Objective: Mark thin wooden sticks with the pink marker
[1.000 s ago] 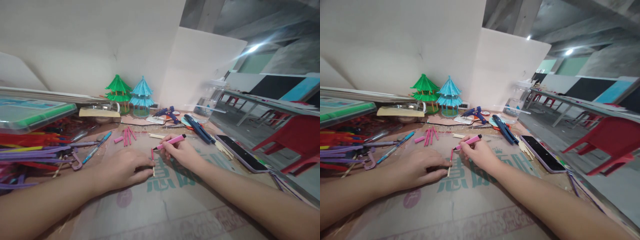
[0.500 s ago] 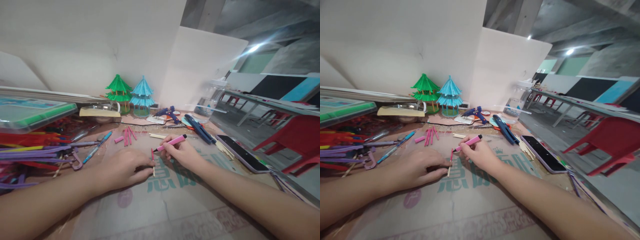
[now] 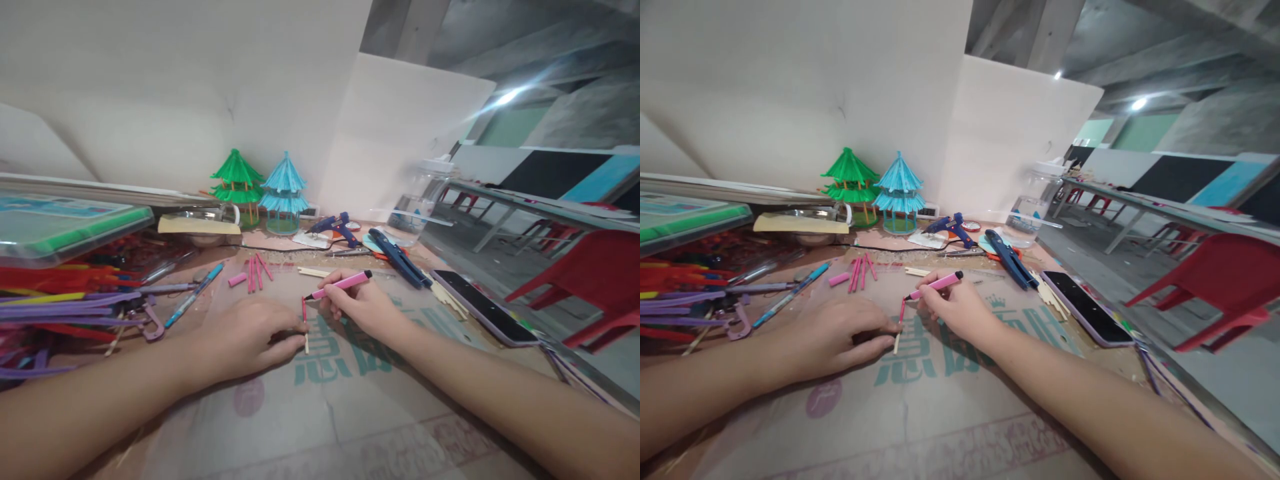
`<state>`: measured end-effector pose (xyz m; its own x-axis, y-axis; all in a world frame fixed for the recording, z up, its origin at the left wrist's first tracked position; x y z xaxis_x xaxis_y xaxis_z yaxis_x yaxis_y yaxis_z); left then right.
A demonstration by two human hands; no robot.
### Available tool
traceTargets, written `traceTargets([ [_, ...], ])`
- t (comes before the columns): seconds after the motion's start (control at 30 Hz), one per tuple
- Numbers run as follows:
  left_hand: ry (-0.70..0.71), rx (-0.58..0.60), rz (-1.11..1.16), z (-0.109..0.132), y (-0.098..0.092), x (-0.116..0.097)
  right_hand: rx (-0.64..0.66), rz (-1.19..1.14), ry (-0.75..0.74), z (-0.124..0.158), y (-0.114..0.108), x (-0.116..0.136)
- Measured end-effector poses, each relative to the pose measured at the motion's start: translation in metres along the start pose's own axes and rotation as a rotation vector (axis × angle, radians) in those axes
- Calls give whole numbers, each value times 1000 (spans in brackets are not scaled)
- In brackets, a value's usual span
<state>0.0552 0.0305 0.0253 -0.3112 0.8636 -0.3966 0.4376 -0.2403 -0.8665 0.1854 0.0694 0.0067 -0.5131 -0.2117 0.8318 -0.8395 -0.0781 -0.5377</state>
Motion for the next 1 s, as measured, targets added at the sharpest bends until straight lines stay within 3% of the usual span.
traceTargets([
  [1.0, -50, 24, 23, -1, 1, 4, 8, -16, -24, -1, 1, -1],
])
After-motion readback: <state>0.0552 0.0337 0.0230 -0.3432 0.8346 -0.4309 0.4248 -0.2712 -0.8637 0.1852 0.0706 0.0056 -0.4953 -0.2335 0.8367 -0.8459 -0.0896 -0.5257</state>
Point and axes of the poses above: each hand's wrist, its own z-axis away from the middle knuckle, its own y-axis out of the palm, x = y × z, the point moved 8 cm from there along -z, towards the middle knuckle, and after that the axes turned 15 degrees about z, right-handed, at the moved point
